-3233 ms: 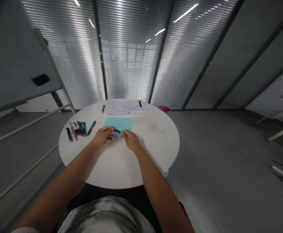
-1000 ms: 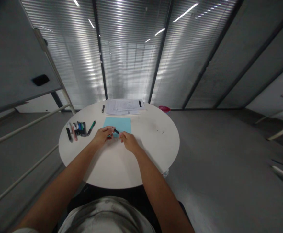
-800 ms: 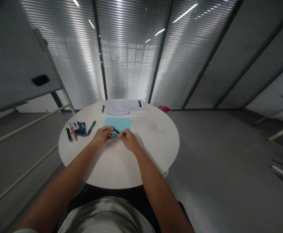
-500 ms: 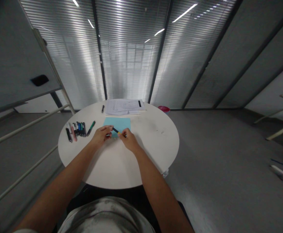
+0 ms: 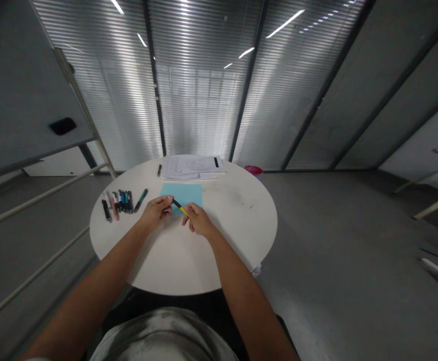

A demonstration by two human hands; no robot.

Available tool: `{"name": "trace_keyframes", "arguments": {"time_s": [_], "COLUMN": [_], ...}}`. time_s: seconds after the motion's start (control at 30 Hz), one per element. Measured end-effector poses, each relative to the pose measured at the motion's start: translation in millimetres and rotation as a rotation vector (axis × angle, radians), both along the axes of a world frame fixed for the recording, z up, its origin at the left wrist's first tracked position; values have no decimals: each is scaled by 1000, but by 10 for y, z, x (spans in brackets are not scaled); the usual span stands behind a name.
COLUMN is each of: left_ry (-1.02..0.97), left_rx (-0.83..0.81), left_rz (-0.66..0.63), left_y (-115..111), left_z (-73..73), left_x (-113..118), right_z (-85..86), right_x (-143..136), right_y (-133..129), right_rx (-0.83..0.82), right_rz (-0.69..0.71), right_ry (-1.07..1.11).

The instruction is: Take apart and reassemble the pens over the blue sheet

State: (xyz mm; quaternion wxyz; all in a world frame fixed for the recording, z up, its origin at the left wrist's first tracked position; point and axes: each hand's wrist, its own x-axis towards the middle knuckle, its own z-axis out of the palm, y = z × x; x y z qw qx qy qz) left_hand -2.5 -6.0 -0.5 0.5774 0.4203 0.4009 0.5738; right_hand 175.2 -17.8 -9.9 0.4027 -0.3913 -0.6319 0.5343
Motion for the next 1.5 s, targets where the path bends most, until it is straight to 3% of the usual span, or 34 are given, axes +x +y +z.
{"name": "trace_keyframes", "arguments": {"time_s": [0.13, 0.23, 0.5, 0.67, 0.87, 1.0, 1.13, 1.23, 1.5], "left_ry": [-79, -78, 132, 277, 644, 1000, 1354, 1521, 1554], "left_rx": [-19, -16, 68, 176, 402, 520, 381, 240, 168], "left_rz": [52, 18, -43, -47, -114, -1, 148, 171, 87], "left_y": [15, 4, -57, -60, -37, -35, -37, -36, -34], "left_z": [15, 28, 14, -53, -168, -174, -139, -136, -112], "left_x": [-11, -12, 39, 74, 90, 18, -83, -120, -93], "right_z": [104, 182, 212, 280, 365, 370, 397, 390, 365], "right_x": [56, 145, 288, 239, 211, 290, 370, 388, 364], "right_y": [-7, -12, 27, -30, -103, -91, -88, -70, -51], "right_rx": [-129, -155, -79, -171, -334, -346, -319, -334, -351], "right_rz": [-55, -51, -129, -83, 10, 65, 48, 25, -28], "right_ry": [171, 359, 402, 540, 791, 1027, 1138, 1111, 1047]}}
